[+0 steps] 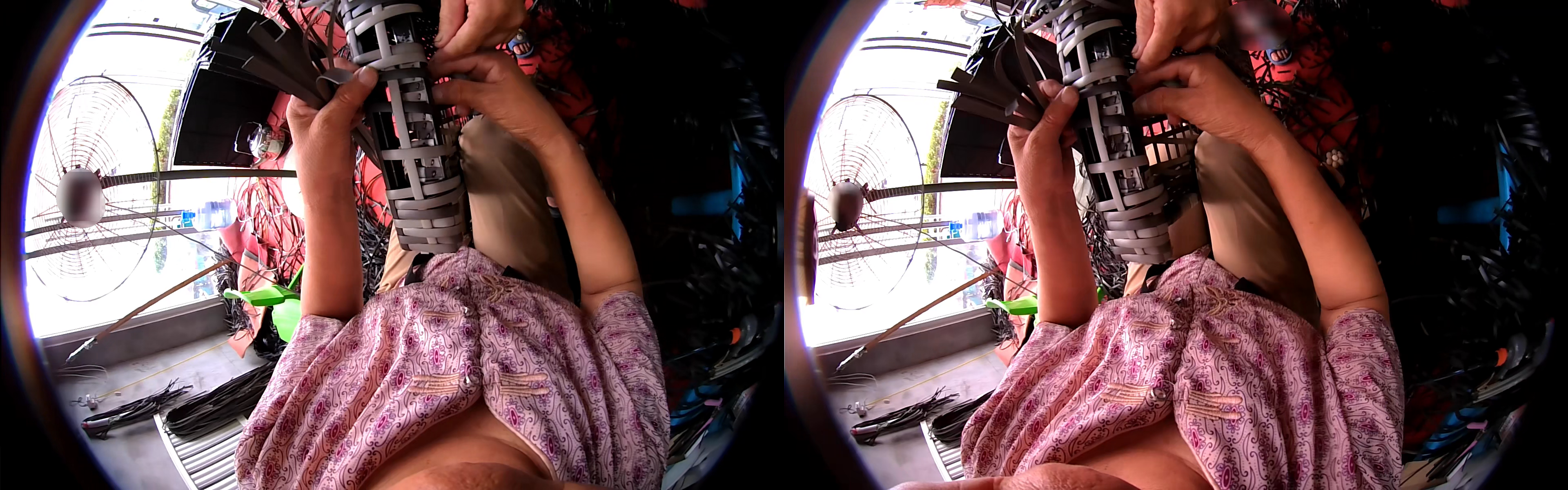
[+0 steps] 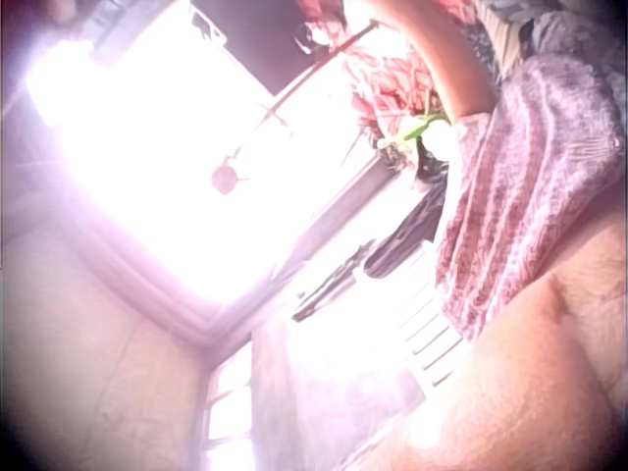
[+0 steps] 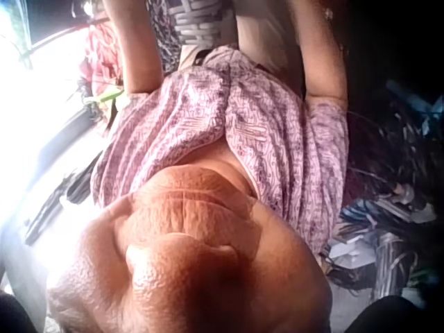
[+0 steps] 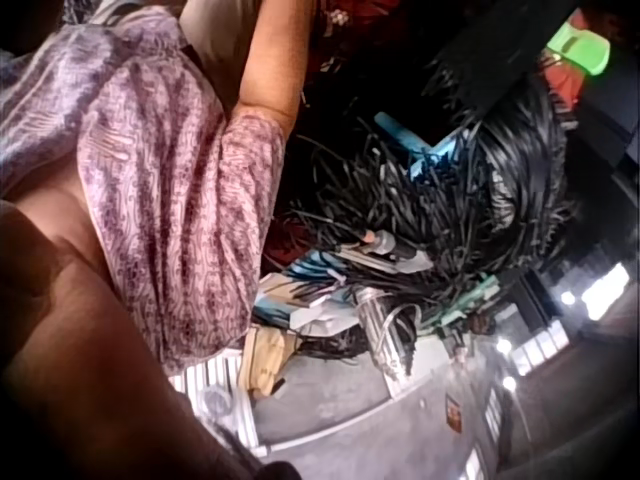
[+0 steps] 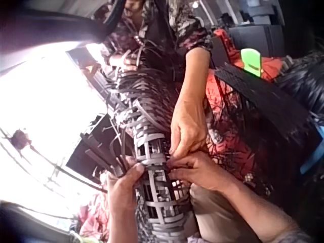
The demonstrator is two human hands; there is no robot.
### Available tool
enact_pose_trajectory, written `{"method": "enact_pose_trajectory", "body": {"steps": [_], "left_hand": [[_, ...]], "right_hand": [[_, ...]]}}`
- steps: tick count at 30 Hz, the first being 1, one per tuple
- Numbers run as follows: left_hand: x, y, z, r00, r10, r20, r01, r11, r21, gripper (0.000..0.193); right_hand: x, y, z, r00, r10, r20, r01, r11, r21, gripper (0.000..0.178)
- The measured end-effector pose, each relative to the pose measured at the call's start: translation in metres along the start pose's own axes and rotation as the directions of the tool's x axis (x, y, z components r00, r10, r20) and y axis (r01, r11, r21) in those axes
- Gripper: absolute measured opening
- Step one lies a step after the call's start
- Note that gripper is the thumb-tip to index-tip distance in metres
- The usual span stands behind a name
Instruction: The person weaves a basket using grey plastic strips, interlacing them by hand and securing the structure with a staple gun. The person sits on the floor surrounded by materials and tools, repeatedly threading the strips and stapling them to maintain the basket's shape.
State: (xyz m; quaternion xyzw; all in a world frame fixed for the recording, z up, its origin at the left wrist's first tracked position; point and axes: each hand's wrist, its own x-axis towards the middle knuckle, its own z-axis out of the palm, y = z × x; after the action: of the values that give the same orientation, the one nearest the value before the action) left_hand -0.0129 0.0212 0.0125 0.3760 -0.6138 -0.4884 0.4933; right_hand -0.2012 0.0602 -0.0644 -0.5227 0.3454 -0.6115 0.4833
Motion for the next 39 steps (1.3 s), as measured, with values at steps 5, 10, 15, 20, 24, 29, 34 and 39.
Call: {"method": "enact_pose_trajectory", "body": {"steps": [5, 10, 15, 20, 24, 29, 34, 39], "left_hand": [[-0.013, 0.017, 0.005, 0.995, 0.041, 0.089, -0.046, 0.998, 0.053, 0.021], [-0.014, 0.024, 0.011, 0.987, 0.012, 0.158, -0.027, 0.995, 0.098, 0.030], [-0.009, 0.023, 0.006, 0.992, -0.023, 0.126, -0.001, 0.983, 0.185, 0.027], [-0.010, 0.019, 0.012, 0.995, -0.024, 0.102, 0.021, 0.999, 0.032, 0.023], [-0.007, 0.001, 0.003, 0.977, 0.155, 0.145, -0.178, 0.970, 0.166, 0.013], [-0.022, 0.018, 0.008, 0.878, 0.390, 0.278, -0.459, 0.517, 0.723, 0.043], [-0.019, 0.022, 0.003, 0.916, 0.269, 0.299, -0.402, 0.593, 0.698, 0.042], [-0.004, 0.025, 0.001, 0.936, 0.150, 0.317, -0.310, 0.776, 0.549, 0.026]], "right_hand": [[0.000, 0.006, 0.009, 0.998, 0.053, 0.032, -0.056, 0.991, 0.119, 0.016], [0.004, 0.012, 0.022, 0.988, 0.102, -0.118, -0.099, 0.995, 0.029, 0.014], [0.000, 0.041, 0.045, 0.988, 0.038, -0.148, -0.009, 0.981, 0.196, 0.014], [-0.008, 0.049, 0.048, 0.968, 0.110, -0.225, -0.046, 0.962, 0.271, 0.013], [-0.012, 0.042, 0.051, 0.953, 0.142, -0.269, -0.040, 0.934, 0.354, 0.014], [-0.023, 0.019, 0.042, 0.950, 0.140, -0.278, -0.034, 0.935, 0.352, 0.013], [-0.034, -0.008, 0.049, 0.907, 0.221, -0.358, -0.090, 0.934, 0.346, 0.015], [-0.033, -0.007, 0.045, 0.933, 0.163, -0.321, -0.042, 0.935, 0.351, 0.020]]}}
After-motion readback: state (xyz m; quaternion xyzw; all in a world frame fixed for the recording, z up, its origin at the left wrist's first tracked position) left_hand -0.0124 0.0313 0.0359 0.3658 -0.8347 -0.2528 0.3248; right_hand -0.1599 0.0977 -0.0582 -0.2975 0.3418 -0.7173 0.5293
